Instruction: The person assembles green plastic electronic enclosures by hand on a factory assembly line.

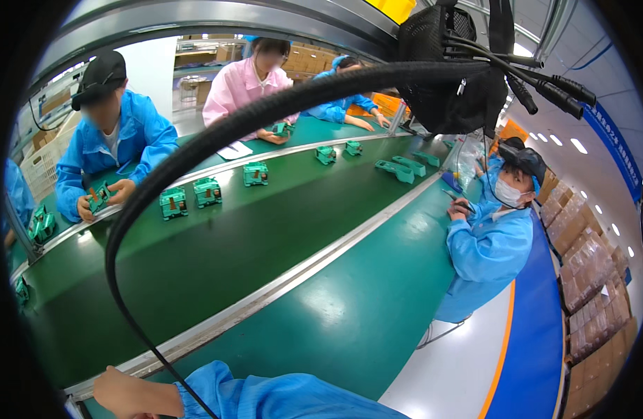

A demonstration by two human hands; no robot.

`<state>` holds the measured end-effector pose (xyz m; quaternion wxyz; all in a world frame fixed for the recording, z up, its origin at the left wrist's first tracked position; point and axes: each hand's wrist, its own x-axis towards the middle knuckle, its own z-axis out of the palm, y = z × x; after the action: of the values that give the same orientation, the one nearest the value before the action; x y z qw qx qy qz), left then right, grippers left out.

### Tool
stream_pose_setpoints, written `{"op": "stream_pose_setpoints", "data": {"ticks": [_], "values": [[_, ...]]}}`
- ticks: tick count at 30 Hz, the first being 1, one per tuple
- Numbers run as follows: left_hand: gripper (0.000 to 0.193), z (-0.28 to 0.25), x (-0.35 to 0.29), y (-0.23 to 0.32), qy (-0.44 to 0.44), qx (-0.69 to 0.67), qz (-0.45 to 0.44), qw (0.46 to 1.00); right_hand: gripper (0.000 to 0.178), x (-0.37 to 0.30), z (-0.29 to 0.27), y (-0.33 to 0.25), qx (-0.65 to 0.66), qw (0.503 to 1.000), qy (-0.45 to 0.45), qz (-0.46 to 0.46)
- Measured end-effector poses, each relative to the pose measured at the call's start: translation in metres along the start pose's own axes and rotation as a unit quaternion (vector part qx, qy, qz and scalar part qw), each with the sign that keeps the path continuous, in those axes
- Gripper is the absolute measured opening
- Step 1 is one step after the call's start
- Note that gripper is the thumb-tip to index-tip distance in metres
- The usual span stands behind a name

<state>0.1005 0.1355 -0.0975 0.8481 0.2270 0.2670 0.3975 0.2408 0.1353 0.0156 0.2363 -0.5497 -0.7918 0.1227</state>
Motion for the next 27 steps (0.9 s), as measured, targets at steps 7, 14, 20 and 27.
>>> {"op": "stream_pose_setpoints", "data": {"ticks": [7,14,20,27], "values": [[0.014,0.064,-0.030,-0.017,0.079,-0.010,0.009,0.997,0.012,-0.028,-0.046,-0.015,0.023,0.999,-0.048,0.007],[0.015,0.091,-0.033,-0.019,0.032,-0.027,0.036,0.998,0.013,-0.034,-0.055,-0.016,0.012,0.992,-0.126,0.019],[0.017,0.060,-0.027,-0.023,-0.053,-0.101,0.038,0.993,0.020,-0.030,-0.056,-0.026,-0.009,0.983,-0.181,0.022],[0.048,0.077,-0.016,-0.024,-0.041,-0.157,0.063,0.985,0.017,-0.037,-0.066,-0.020,0.019,0.993,-0.114,0.010]]}}
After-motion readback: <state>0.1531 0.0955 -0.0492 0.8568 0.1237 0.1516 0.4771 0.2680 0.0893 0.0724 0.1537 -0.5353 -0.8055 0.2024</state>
